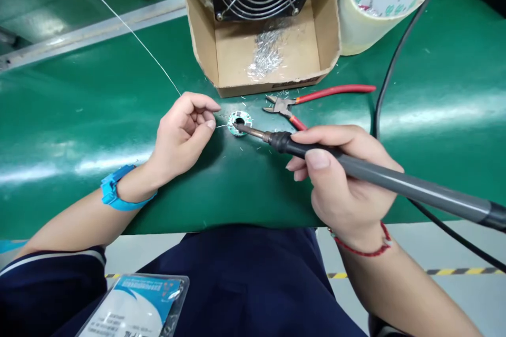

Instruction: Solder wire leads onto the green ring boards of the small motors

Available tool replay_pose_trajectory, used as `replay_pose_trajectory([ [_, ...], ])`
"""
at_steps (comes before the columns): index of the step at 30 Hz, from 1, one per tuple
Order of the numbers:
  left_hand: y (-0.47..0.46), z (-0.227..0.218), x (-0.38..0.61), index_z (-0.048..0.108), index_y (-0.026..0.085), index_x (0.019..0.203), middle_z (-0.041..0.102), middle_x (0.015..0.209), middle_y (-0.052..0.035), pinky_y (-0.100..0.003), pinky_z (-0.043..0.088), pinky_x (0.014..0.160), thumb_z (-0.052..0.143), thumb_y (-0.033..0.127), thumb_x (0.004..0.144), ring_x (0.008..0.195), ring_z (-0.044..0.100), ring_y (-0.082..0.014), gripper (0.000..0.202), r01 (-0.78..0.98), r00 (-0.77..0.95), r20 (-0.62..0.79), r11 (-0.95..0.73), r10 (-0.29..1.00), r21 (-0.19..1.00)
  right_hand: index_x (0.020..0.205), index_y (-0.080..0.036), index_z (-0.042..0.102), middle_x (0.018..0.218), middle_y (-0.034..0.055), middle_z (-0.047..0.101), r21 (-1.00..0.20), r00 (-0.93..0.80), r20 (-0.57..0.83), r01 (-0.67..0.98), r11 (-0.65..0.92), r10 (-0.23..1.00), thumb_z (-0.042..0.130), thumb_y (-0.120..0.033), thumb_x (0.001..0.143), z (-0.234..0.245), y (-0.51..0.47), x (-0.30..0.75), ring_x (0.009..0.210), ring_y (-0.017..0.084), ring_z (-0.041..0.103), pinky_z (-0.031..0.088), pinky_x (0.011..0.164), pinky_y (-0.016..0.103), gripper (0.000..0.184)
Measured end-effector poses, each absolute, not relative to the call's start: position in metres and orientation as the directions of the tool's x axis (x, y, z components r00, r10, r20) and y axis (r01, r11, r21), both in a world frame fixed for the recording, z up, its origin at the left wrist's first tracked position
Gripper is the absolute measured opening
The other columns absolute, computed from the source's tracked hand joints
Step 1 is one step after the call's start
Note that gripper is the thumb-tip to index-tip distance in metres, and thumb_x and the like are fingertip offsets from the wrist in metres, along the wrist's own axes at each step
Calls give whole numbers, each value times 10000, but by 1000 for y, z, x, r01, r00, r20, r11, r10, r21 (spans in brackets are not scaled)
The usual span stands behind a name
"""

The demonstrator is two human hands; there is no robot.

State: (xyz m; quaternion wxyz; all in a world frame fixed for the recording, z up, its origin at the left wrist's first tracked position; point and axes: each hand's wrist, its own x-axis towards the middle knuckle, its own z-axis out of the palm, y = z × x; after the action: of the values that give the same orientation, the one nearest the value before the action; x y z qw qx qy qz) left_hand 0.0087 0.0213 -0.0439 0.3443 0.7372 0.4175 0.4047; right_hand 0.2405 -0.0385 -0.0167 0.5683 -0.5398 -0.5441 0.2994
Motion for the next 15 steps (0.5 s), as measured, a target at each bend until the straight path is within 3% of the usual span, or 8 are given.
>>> replay_pose_trajectory([
  [11, 19, -42, 14, 574, 250, 1093, 617, 985, -45, -347, 575, 663, 495, 171, 929, 775, 634, -154, 198, 469, 336, 299, -434, 893, 769, 891, -219, 807, 648, 47, 702, -917, 212, 346, 281, 282, 914, 724, -327, 842, -20, -31, 245, 477, 135, 628, 460, 382, 241, 145],
  [15, 20, -42, 16, 557, 243, 1095, 619, 998, -41, -318, 574, 690, 485, 83, 900, 782, 623, -133, 262, 415, 373, 334, -478, 866, 774, 867, -228, 796, 656, 51, 691, -919, 209, 294, 328, 217, 933, 710, -432, 835, -19, -28, 249, 482, 139, 613, 455, 396, 269, 223],
])
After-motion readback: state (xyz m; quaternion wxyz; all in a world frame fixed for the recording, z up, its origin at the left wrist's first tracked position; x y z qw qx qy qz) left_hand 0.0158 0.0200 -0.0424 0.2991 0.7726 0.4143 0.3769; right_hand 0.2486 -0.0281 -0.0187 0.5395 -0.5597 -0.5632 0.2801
